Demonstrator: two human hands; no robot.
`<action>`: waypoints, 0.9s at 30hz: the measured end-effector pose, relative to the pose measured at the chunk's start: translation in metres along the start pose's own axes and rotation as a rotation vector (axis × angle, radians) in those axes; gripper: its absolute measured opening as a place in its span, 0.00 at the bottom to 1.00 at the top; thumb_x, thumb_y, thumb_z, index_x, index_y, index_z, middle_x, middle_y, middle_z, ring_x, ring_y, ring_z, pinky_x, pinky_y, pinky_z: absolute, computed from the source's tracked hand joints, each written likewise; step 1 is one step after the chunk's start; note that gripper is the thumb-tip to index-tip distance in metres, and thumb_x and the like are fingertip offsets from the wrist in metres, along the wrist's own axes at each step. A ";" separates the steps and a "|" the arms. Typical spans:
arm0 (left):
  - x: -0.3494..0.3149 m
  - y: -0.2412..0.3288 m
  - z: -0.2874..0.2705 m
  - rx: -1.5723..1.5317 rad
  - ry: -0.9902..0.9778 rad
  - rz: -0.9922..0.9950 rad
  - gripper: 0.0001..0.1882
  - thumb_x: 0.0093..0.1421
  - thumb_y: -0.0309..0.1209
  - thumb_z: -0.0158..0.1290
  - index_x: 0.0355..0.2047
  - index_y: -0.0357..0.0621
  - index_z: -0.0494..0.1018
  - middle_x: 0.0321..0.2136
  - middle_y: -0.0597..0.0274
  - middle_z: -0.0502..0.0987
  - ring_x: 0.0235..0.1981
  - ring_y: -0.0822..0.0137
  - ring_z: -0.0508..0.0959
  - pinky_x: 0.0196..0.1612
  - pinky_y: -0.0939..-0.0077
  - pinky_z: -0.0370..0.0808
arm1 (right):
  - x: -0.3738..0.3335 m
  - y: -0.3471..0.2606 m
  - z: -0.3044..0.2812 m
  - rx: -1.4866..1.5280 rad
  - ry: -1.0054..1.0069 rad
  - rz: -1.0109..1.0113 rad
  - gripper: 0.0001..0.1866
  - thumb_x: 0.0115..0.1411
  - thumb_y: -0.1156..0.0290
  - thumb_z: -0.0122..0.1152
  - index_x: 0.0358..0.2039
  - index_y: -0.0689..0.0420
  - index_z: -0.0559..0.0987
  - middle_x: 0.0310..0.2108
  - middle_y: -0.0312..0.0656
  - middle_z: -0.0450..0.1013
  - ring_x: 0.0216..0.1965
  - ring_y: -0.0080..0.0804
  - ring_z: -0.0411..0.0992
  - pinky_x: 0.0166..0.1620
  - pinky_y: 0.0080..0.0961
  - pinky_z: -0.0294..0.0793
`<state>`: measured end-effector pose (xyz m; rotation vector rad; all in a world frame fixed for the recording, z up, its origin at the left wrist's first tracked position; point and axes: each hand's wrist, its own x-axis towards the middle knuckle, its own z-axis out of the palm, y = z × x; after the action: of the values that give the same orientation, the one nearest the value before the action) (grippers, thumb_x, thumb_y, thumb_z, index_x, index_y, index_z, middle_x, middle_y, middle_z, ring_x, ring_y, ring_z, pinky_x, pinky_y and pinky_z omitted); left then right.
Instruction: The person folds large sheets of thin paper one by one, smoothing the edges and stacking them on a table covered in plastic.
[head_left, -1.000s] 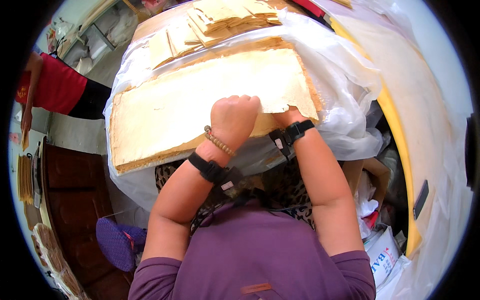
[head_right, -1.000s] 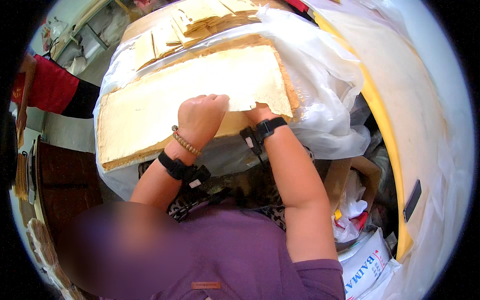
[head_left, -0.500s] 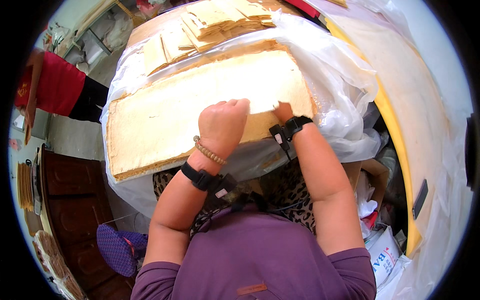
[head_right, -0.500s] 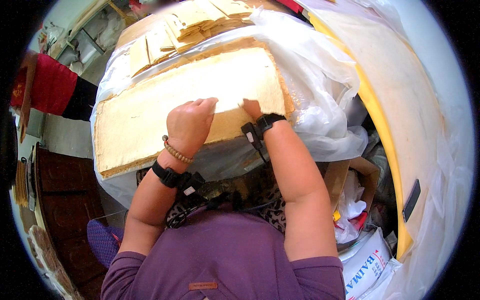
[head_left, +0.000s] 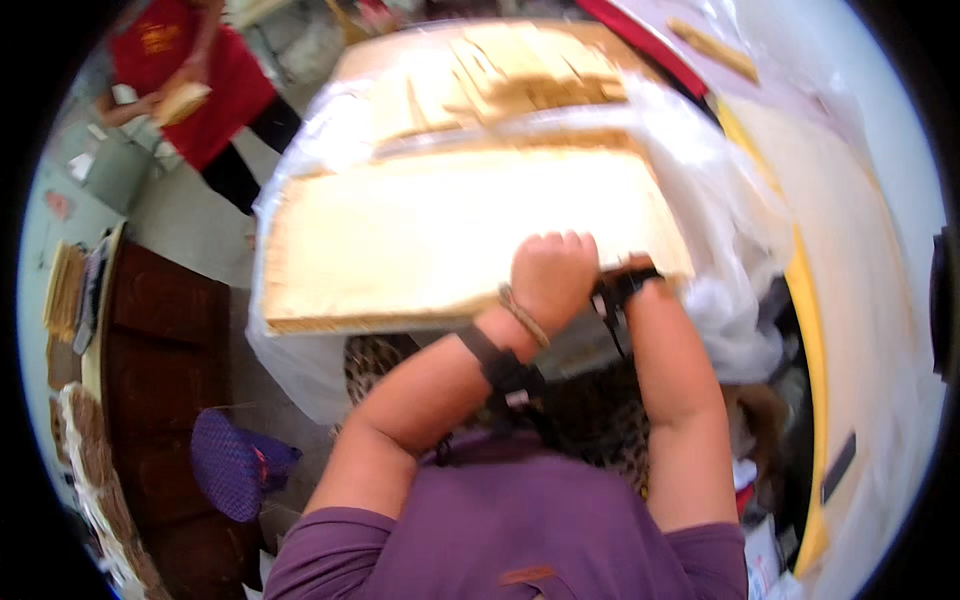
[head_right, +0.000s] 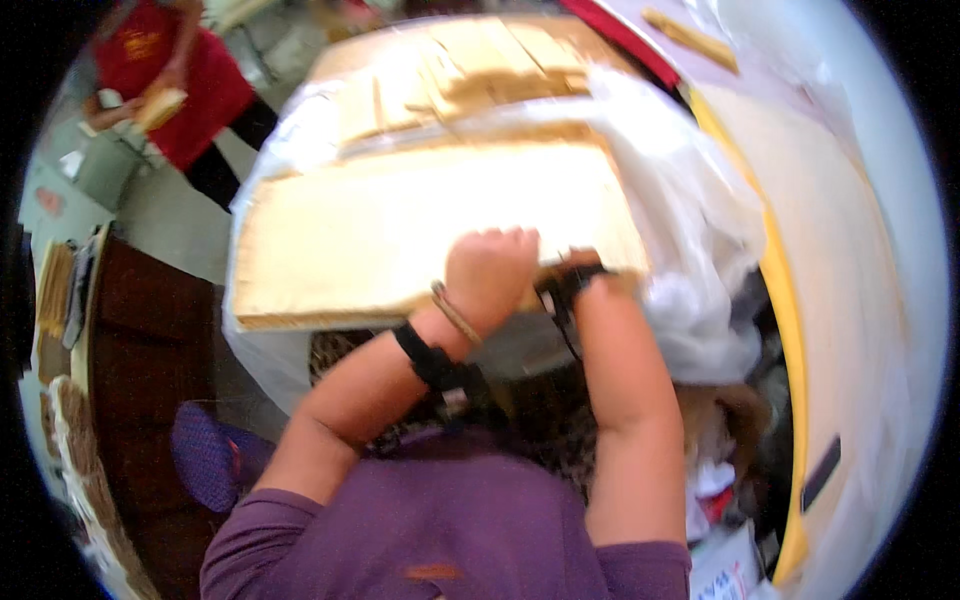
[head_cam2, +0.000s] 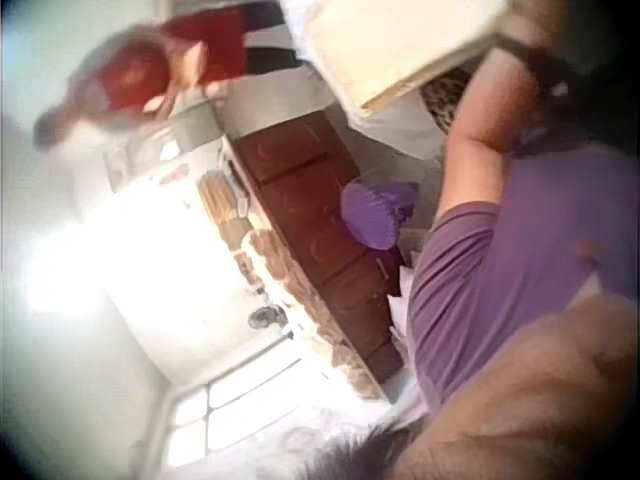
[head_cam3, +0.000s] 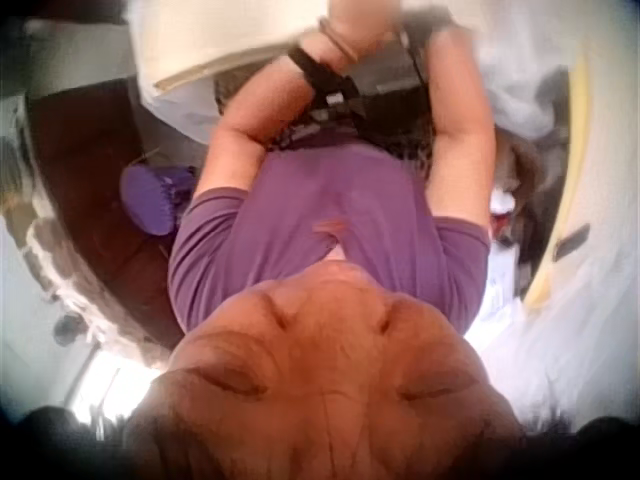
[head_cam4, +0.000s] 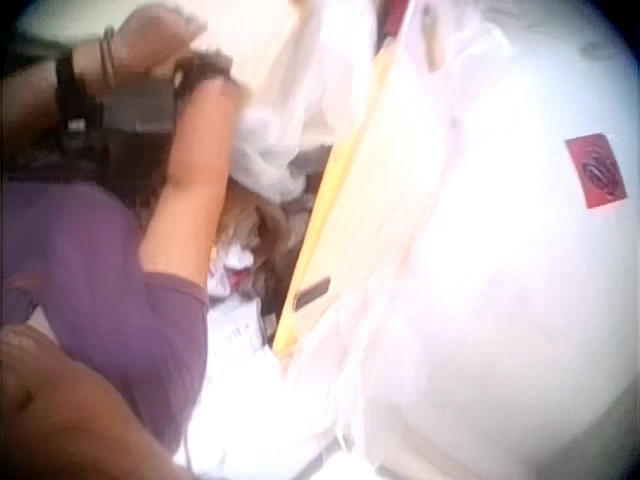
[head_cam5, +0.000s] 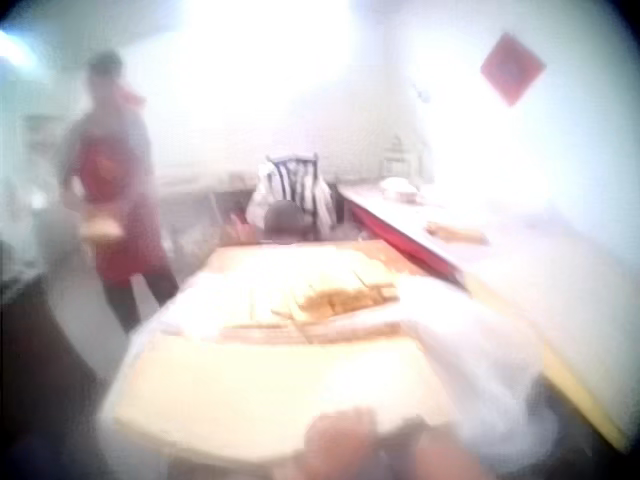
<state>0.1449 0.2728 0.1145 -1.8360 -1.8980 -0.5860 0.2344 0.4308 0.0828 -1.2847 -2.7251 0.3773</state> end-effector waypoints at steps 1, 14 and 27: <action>0.010 -0.009 -0.004 -0.009 0.056 0.002 0.02 0.54 0.31 0.54 0.28 0.51 0.72 0.20 0.65 0.76 0.23 0.64 0.79 0.26 0.66 0.74 | 0.007 0.002 -0.005 0.004 0.021 0.002 0.16 0.63 0.61 0.55 0.50 0.47 0.80 0.53 0.45 0.74 0.56 0.45 0.71 0.57 0.48 0.67; -0.031 0.005 -0.005 -0.328 0.044 -0.077 0.01 0.55 0.29 0.51 0.29 0.50 0.72 0.23 0.60 0.77 0.28 0.57 0.80 0.33 0.61 0.77 | -0.031 0.004 0.018 0.034 -0.009 0.057 0.17 0.63 0.59 0.55 0.52 0.46 0.79 0.56 0.45 0.73 0.58 0.45 0.68 0.60 0.50 0.64; -0.018 0.010 0.041 -0.257 -0.159 -0.160 0.07 0.50 0.35 0.58 0.21 0.48 0.82 0.22 0.56 0.81 0.27 0.56 0.82 0.31 0.62 0.76 | -0.016 0.014 0.030 0.043 0.034 0.055 0.19 0.63 0.58 0.55 0.54 0.45 0.78 0.58 0.44 0.71 0.61 0.45 0.66 0.62 0.53 0.61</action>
<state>0.1550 0.2824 0.0704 -1.9485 -2.1766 -0.7906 0.2492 0.4218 0.0505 -1.3450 -2.6437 0.4133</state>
